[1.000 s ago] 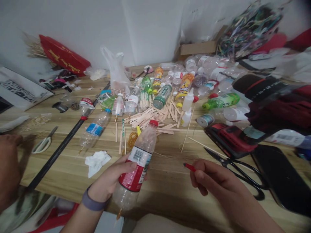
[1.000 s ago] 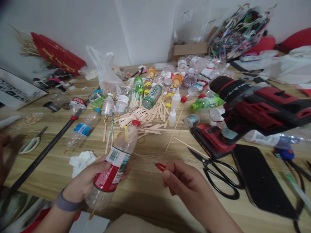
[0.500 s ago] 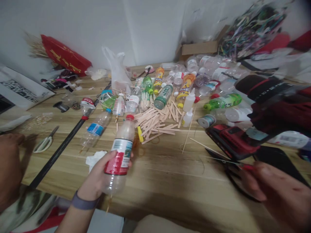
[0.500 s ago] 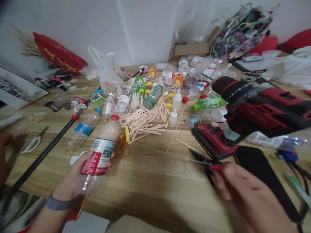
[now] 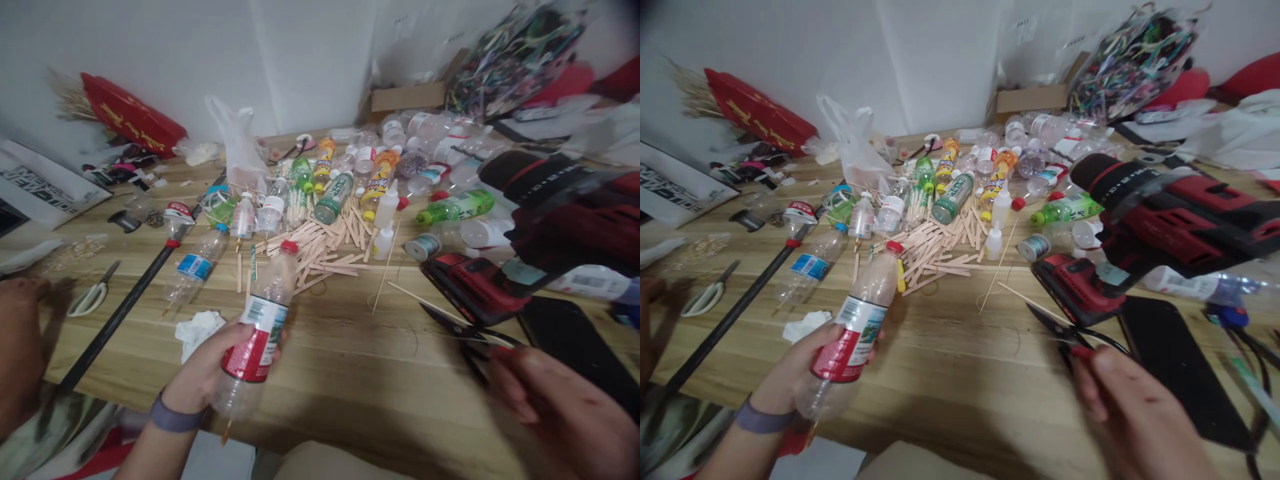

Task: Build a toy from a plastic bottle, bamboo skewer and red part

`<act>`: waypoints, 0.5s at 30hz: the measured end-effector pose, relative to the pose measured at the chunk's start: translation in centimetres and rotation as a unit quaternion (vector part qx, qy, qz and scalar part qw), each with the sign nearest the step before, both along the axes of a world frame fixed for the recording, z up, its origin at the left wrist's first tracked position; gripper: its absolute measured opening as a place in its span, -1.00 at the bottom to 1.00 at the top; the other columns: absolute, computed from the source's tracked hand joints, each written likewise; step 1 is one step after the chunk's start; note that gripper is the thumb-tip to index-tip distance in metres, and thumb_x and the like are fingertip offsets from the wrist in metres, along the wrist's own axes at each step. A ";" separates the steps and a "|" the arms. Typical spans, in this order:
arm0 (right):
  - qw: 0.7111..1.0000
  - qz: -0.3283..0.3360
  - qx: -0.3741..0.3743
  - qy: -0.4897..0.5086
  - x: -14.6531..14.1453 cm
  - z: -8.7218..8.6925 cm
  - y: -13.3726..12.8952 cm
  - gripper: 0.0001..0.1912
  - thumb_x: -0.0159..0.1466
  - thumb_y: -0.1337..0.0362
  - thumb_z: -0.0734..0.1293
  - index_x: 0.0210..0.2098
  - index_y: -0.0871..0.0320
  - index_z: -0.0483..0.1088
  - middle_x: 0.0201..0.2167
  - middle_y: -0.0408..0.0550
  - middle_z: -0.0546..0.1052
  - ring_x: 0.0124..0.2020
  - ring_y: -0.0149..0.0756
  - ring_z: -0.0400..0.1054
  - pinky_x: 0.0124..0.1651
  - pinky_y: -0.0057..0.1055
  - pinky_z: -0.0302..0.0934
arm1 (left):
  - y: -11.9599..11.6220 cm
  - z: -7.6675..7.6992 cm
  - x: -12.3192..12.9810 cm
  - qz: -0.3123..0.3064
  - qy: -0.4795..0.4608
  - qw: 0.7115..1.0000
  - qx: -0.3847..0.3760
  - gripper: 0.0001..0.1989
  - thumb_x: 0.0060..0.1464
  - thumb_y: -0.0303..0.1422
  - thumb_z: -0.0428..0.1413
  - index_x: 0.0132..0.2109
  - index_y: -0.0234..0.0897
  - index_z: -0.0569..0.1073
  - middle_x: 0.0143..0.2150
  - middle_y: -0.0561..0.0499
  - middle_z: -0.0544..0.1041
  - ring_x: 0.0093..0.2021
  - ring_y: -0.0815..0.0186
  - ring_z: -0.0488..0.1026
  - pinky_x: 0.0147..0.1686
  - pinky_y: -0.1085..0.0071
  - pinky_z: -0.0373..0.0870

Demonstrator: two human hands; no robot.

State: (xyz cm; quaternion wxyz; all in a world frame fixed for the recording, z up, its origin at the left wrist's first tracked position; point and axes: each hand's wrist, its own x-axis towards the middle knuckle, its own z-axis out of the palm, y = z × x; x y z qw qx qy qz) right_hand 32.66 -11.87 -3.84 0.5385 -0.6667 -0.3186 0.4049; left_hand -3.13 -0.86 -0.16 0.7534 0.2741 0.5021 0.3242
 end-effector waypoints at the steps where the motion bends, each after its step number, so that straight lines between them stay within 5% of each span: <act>1: 1.000 0.022 -0.002 0.016 -1.0 0.1 0.4 -0.40 0.24 -0.22 0.34 -0.69 0.07 0.28 -0.69 -0.15 0.24 -0.63 -0.34 0.10 -0.58 -0.40 0.12 | -0.1 -0.2 0.5 -0.022 -0.019 1.000 0.003 -0.62 -0.25 -0.26 0.45 -0.26 -0.36 0.61 -0.38 -0.10 0.67 -0.44 0.20 0.60 -0.44 0.43 0.50; 5: 0.989 0.130 0.011 0.069 -4.3 1.0 1.7 -0.43 0.23 -0.23 0.37 -0.62 0.10 0.31 -0.66 -0.18 0.27 -0.61 -0.38 0.07 -0.54 -0.40 0.02 | -0.3 -0.7 2.0 -0.069 -0.060 0.996 -0.001 -0.54 -0.31 -0.22 0.48 -0.23 -0.35 0.60 -0.35 -0.10 0.66 -0.43 0.21 0.58 -0.42 0.41 0.48; 15: 0.957 0.241 0.015 0.158 -7.5 3.2 3.2 -0.41 0.17 -0.26 0.42 -0.57 0.10 0.23 -0.62 -0.25 0.25 -0.58 -0.41 0.04 -0.50 -0.42 -0.05 | -0.7 -1.6 2.5 -0.119 -0.108 0.987 0.000 -0.64 -0.14 -0.25 0.41 -0.19 -0.31 0.59 -0.32 -0.03 0.67 -0.37 0.24 0.61 -0.34 0.43 0.48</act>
